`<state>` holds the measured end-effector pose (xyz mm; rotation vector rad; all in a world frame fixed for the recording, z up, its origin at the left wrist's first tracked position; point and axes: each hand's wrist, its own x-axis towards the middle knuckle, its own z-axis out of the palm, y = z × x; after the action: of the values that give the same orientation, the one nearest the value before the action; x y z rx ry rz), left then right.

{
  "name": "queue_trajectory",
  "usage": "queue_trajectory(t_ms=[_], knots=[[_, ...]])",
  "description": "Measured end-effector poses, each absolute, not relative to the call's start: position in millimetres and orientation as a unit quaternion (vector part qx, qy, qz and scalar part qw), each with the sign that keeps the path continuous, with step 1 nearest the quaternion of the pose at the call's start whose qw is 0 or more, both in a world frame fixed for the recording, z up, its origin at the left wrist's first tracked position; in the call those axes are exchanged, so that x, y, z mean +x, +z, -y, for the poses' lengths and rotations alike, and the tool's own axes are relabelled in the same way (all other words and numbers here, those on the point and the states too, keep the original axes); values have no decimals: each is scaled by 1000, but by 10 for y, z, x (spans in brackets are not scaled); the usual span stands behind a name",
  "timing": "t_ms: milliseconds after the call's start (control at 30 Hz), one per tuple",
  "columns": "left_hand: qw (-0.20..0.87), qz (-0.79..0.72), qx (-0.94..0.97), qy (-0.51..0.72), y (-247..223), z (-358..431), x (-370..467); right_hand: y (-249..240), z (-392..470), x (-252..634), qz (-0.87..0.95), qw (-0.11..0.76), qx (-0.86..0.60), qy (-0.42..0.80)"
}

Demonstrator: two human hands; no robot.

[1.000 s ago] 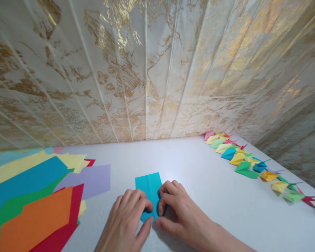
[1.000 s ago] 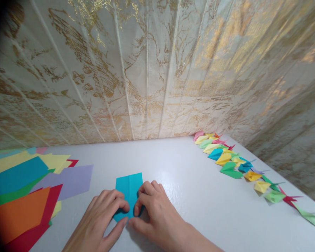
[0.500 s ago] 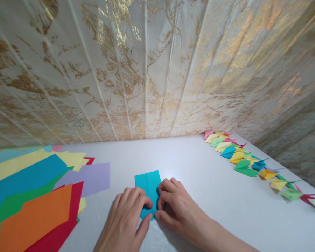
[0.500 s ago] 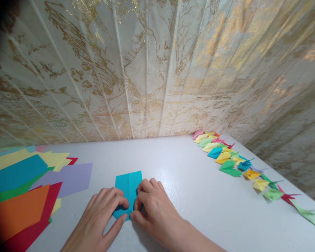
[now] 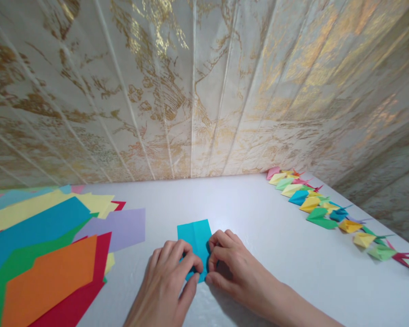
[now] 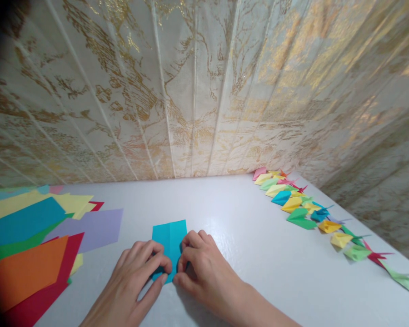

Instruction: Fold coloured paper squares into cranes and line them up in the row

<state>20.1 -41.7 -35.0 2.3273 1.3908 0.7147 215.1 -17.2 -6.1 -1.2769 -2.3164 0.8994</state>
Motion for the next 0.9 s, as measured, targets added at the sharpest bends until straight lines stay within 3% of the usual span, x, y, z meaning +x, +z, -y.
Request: queue_trajectory(t_ms=[900], knots=[[175,-485,814,268,-416,425,134,-60,234,2037,784,171,-503,320]])
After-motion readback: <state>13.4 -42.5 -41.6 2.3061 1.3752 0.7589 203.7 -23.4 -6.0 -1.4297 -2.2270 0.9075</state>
